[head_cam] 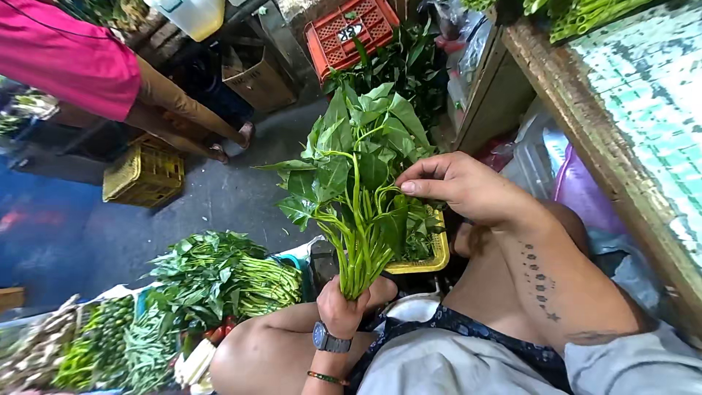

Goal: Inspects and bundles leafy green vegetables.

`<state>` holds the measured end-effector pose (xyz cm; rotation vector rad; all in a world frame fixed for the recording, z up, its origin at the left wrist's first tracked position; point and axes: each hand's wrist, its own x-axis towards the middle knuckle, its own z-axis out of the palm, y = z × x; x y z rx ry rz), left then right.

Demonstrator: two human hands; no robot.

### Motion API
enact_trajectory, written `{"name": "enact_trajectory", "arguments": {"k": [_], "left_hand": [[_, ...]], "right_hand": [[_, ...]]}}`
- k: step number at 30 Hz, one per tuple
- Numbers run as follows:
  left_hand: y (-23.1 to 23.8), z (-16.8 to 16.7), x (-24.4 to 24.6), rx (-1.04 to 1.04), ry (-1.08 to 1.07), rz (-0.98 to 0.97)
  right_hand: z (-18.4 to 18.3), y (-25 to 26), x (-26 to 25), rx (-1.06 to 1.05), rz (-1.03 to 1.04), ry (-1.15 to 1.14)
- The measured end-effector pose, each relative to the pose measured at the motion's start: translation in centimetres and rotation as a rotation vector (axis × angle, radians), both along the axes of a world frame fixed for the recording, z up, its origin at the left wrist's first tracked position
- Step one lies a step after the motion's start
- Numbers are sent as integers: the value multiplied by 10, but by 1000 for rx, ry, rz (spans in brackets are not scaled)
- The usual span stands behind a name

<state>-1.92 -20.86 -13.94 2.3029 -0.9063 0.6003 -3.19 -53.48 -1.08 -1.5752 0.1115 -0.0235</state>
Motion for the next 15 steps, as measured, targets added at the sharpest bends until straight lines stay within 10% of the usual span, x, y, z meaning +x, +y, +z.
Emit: {"name": "enact_trajectory", "arguments": {"k": [8, 15], "left_hand": [[-1, -1, 0, 14, 11, -10], [0, 1, -1, 34, 43, 11]], "right_hand": [[-9, -10, 8, 236, 8, -4], [-4, 3, 2, -332, -476, -437]]}}
